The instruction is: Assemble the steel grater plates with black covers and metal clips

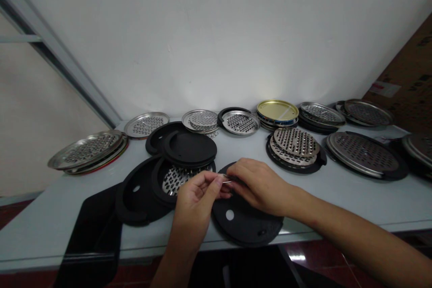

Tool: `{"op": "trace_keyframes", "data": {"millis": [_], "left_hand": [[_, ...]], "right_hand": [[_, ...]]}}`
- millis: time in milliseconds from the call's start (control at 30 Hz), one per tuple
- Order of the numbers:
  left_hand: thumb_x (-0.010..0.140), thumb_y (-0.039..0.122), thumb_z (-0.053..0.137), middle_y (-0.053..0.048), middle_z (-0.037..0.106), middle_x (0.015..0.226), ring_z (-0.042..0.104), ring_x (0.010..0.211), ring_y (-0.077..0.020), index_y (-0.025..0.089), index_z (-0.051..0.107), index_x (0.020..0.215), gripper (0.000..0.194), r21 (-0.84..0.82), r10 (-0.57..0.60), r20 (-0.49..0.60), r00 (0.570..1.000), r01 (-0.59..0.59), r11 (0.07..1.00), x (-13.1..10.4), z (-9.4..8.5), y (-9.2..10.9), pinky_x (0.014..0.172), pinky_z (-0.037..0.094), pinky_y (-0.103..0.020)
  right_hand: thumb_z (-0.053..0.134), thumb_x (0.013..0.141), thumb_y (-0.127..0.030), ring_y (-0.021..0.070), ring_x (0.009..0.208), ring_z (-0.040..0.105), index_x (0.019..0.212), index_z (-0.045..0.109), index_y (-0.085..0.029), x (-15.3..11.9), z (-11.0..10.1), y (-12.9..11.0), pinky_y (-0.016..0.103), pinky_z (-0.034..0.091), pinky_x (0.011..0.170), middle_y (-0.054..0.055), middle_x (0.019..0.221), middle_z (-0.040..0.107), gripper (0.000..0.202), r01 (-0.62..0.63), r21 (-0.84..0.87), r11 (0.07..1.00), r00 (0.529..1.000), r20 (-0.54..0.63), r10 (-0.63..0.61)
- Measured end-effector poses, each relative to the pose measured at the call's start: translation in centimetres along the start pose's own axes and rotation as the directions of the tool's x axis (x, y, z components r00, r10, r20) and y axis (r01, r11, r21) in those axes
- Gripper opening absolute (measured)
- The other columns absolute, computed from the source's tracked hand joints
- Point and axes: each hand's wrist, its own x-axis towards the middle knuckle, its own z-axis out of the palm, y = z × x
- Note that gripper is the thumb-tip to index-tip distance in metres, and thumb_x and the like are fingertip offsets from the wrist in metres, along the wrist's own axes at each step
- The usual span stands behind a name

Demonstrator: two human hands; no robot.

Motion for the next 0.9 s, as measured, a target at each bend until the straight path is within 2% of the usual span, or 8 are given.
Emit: {"op": "trace_keyframes", "data": {"millis": [133, 233, 400, 467, 600, 733, 800, 900], "left_hand": [[0.064, 0.023, 0.061, 0.000, 0.061, 0.058, 0.057, 0.055, -0.0109, 0.013, 0.059, 0.060, 0.011, 0.004, -0.023, 0.045, 0.999, 0.022, 1.000, 0.1, -0.2, -0.1, 0.054, 0.048, -0.020], [0.064, 0.022, 0.062, 0.000, 0.061, 0.057, 0.057, 0.056, -0.0109, 0.013, 0.060, 0.061, 0.009, 0.044, -0.015, 0.066, 0.998, 0.013, 0.999, 0.1, -0.3, -0.1, 0.054, 0.047, -0.019], [0.065, 0.022, 0.061, 0.001, 0.059, 0.057, 0.055, 0.054, -0.0091, 0.014, 0.060, 0.061, 0.009, 0.025, -0.016, 0.078, 0.997, 0.015, 1.000, 0.1, -0.4, -0.1, 0.054, 0.045, -0.018], [0.065, 0.023, 0.062, 0.001, 0.059, 0.056, 0.054, 0.052, -0.0087, 0.014, 0.059, 0.061, 0.010, -0.006, -0.028, 0.066, 0.997, 0.029, 1.000, 0.0, -0.5, -0.1, 0.053, 0.045, -0.018], [0.064, 0.025, 0.061, 0.002, 0.057, 0.055, 0.053, 0.051, -0.0090, 0.014, 0.056, 0.059, 0.013, -0.049, -0.050, 0.048, 0.998, 0.052, 0.997, 0.2, -0.2, 0.1, 0.052, 0.046, -0.020], [0.066, 0.025, 0.059, 0.002, 0.058, 0.057, 0.056, 0.056, -0.0094, 0.014, 0.055, 0.060, 0.013, 0.069, -0.002, 0.051, 0.999, -0.001, 0.998, 1.6, 0.8, 1.2, 0.058, 0.046, -0.020], [0.066, 0.025, 0.058, 0.001, 0.060, 0.059, 0.057, 0.058, -0.0097, 0.014, 0.055, 0.063, 0.012, 0.088, 0.023, 0.087, 0.996, -0.031, 0.996, 2.6, 1.5, 2.1, 0.060, 0.047, -0.021], [0.066, 0.025, 0.058, 0.001, 0.061, 0.063, 0.058, 0.062, -0.0107, 0.014, 0.055, 0.065, 0.012, 0.088, 0.086, 0.149, 0.985, -0.100, 0.991, 3.9, 2.5, 3.0, 0.063, 0.048, -0.023]], "right_hand": [[0.043, 0.084, -0.027, 0.0128, 0.074, 0.050, 0.087, 0.050, -0.014, -0.1, -0.6, -0.2, 0.025, 0.040, 0.068, 0.006, 0.080, 0.056, 0.015, -0.010, 0.129, 0.992, 0.998, 0.058, 0.002], [0.048, 0.081, -0.032, 0.0100, 0.065, 0.047, 0.082, 0.048, -0.015, -0.1, -0.7, -0.3, 0.022, 0.038, 0.062, 0.001, 0.072, 0.054, 0.017, -0.067, 0.231, 0.971, 0.996, 0.073, 0.051], [0.055, 0.075, -0.037, 0.0070, 0.056, 0.043, 0.072, 0.041, -0.017, -0.2, -0.4, 0.0, 0.019, 0.035, 0.053, -0.003, 0.065, 0.051, 0.024, -0.179, 0.456, 0.872, 0.984, 0.083, 0.158], [0.052, 0.077, -0.036, 0.0073, 0.058, 0.045, 0.071, 0.041, -0.017, -0.2, -0.4, 0.1, 0.019, 0.036, 0.053, -0.002, 0.066, 0.053, 0.023, -0.193, 0.482, 0.855, 0.981, 0.104, 0.163], [0.049, 0.081, -0.030, 0.0086, 0.061, 0.050, 0.082, 0.048, -0.016, -0.1, -0.7, -0.1, 0.020, 0.038, 0.057, 0.000, 0.070, 0.056, 0.014, -0.159, 0.325, 0.932, 0.986, 0.101, 0.133], [0.044, 0.083, -0.030, 0.0116, 0.066, 0.053, 0.089, 0.049, -0.015, 0.0, -0.6, 0.0, 0.022, 0.039, 0.059, 0.004, 0.077, 0.060, 0.017, -0.170, 0.166, 0.971, 0.985, 0.061, 0.162], [0.040, 0.086, -0.027, 0.0132, 0.070, 0.054, 0.093, 0.049, -0.014, 0.0, -0.6, 0.5, 0.024, 0.040, 0.062, 0.005, 0.080, 0.060, 0.018, -0.192, 0.076, 0.978, 0.981, 0.002, 0.192], [0.034, 0.088, -0.025, 0.0157, 0.074, 0.054, 0.097, 0.049, -0.014, 0.0, -0.9, 1.5, 0.027, 0.040, 0.065, 0.008, 0.084, 0.060, 0.021, -0.228, -0.121, 0.966, 0.965, -0.159, 0.208]]}}
